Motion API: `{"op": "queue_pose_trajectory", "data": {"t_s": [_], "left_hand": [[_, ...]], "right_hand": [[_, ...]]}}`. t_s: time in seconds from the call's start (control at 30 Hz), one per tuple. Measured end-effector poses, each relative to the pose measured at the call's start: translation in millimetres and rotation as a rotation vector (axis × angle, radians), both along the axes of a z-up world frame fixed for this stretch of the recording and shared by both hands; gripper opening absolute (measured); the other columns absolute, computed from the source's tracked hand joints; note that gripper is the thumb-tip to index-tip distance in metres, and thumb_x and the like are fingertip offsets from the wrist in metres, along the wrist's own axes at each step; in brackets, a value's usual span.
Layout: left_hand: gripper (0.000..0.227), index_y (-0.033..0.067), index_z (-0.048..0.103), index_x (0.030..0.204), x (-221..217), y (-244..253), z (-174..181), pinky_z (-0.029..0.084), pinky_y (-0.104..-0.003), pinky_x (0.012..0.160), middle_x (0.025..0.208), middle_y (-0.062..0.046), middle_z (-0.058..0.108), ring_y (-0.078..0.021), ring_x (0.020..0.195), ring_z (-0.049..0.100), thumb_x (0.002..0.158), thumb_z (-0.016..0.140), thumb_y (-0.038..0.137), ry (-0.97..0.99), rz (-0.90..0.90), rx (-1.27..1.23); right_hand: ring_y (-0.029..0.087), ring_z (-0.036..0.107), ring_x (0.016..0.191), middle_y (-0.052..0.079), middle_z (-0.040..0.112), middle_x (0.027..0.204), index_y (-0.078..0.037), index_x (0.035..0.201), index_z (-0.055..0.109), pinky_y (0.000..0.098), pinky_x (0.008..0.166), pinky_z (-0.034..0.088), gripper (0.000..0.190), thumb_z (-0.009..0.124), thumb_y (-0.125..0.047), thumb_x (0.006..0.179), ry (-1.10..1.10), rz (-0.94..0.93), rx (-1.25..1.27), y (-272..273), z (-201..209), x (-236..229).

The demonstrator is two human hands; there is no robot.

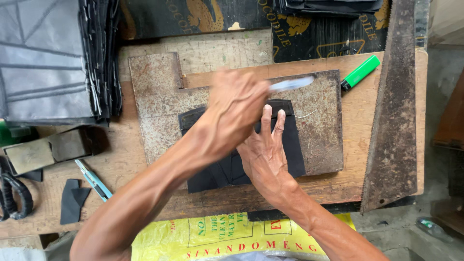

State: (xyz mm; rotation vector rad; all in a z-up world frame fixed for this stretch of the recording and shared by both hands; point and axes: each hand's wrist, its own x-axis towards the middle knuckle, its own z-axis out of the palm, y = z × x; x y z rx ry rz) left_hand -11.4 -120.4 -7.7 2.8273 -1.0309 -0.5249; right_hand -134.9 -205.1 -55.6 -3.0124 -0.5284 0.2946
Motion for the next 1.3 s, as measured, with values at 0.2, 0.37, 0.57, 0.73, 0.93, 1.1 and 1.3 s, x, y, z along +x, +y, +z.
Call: {"op": "queue_pose_trajectory", "data": {"t_s": [0.2, 0.37, 0.57, 0.73, 0.93, 1.1, 1.3], "left_hand": [[0.010, -0.0017, 0.068, 0.097, -32.2, 99.4, 25.2, 0.059, -0.038, 0.063, 0.088, -0.011, 0.070, -0.0240, 0.078, 0.072, 0.098, 0.068, 0.008, 0.013, 0.553, -0.670], [0.014, -0.0043, 0.064, 0.103, -62.1, 129.7, -18.6, 0.068, -0.027, 0.076, 0.093, -0.008, 0.069, -0.0143, 0.087, 0.074, 0.103, 0.060, 0.009, 0.235, 1.035, -1.160], [0.014, -0.0049, 0.065, 0.104, -73.6, 144.3, -37.3, 0.064, -0.029, 0.077, 0.098, -0.010, 0.067, -0.0158, 0.088, 0.073, 0.106, 0.057, 0.006, 0.081, 0.949, -1.113], [0.009, -0.0038, 0.063, 0.105, -74.2, 146.2, -36.5, 0.063, -0.028, 0.081, 0.099, -0.010, 0.067, -0.0153, 0.091, 0.073, 0.106, 0.056, 0.001, 0.091, 0.883, -1.079], [0.009, 0.0005, 0.064, 0.105, -67.9, 141.5, -25.1, 0.059, -0.035, 0.074, 0.099, -0.012, 0.068, -0.0245, 0.087, 0.072, 0.096, 0.064, -0.003, -0.147, 0.666, -0.751], [0.010, 0.0036, 0.062, 0.095, -45.5, 97.5, -21.7, 0.049, -0.046, 0.071, 0.088, -0.014, 0.062, -0.0314, 0.079, 0.062, 0.095, 0.068, 0.011, -0.183, 0.398, -0.446], [0.008, 0.0048, 0.064, 0.101, -28.5, 101.4, -13.9, 0.048, -0.043, 0.071, 0.091, -0.011, 0.064, -0.0280, 0.080, 0.061, 0.095, 0.068, 0.008, -0.075, 0.353, -0.554]], "right_hand": [[0.057, 0.042, 0.127, 0.025, 0.043, 0.142, -0.025, 0.157, 0.043, 0.0743, 0.106, 0.031, 0.078, 0.058, -0.002, 0.084, -0.142, -0.023, 0.084, -0.8, 16.6, 0.3], [0.051, 0.045, 0.133, 0.022, 0.043, 0.144, -0.011, 0.155, 0.041, 0.0742, 0.112, 0.033, 0.072, 0.057, 0.000, 0.086, -0.083, -0.007, 0.280, 10.0, 23.5, 2.3], [0.052, 0.045, 0.128, 0.021, 0.041, 0.145, -0.011, 0.156, 0.036, 0.0775, 0.105, 0.032, 0.070, 0.058, -0.008, 0.089, -0.098, 0.055, 0.113, 23.9, 25.2, 3.3], [0.051, 0.044, 0.126, 0.022, 0.037, 0.144, -0.027, 0.162, 0.028, 0.0778, 0.104, 0.033, 0.082, 0.059, -0.006, 0.089, -0.062, 0.090, -0.017, 28.3, 23.2, 5.9], [0.051, 0.042, 0.127, 0.021, 0.036, 0.144, -0.028, 0.163, 0.028, 0.0785, 0.104, 0.033, 0.084, 0.060, -0.004, 0.088, -0.050, 0.087, -0.032, 28.2, 18.0, 5.3], [0.054, 0.041, 0.129, 0.022, 0.036, 0.146, -0.024, 0.155, 0.033, 0.0812, 0.104, 0.030, 0.076, 0.059, -0.009, 0.086, -0.049, 0.081, 0.019, 25.4, 10.2, 3.1], [0.054, 0.041, 0.129, 0.022, 0.036, 0.146, -0.025, 0.155, 0.038, 0.0808, 0.103, 0.030, 0.075, 0.060, -0.009, 0.085, -0.047, 0.088, 0.013, 22.6, 9.3, 4.1]]}}
